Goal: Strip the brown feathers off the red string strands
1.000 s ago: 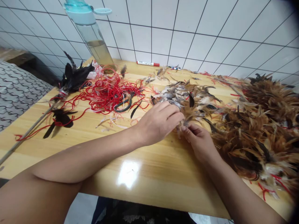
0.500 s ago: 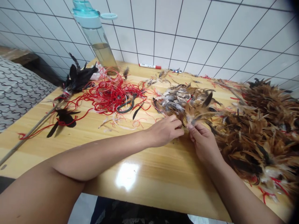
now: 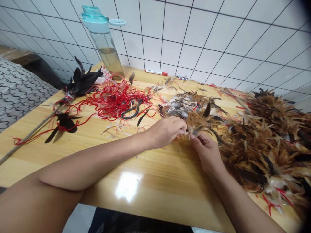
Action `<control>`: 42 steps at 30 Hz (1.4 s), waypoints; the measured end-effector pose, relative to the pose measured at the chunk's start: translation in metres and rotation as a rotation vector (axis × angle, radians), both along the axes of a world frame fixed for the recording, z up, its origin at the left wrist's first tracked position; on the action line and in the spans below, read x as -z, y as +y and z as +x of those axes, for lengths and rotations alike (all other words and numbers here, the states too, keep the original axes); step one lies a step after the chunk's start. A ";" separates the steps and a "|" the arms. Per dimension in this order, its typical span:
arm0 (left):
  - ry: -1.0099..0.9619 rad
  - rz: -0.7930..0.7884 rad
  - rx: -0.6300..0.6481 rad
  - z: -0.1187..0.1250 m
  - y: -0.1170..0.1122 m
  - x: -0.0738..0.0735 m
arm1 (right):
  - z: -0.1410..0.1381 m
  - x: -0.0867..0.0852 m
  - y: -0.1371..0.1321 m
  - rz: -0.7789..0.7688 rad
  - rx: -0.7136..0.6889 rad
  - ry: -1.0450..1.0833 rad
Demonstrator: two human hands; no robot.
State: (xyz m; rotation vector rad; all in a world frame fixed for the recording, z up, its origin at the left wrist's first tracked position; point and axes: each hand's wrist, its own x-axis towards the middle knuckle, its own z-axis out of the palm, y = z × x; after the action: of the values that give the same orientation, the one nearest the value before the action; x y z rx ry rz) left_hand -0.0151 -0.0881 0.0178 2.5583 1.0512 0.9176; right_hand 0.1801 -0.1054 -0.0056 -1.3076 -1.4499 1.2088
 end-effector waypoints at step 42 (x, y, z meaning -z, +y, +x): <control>0.223 0.055 -0.045 0.010 -0.006 -0.004 | -0.011 0.019 0.013 0.288 -0.217 -0.039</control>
State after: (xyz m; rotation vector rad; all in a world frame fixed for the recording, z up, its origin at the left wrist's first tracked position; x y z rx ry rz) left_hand -0.0051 -0.0946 0.0214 2.7424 1.1618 0.6911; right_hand 0.1690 -0.0923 -0.0248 -1.0032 -1.7572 1.0650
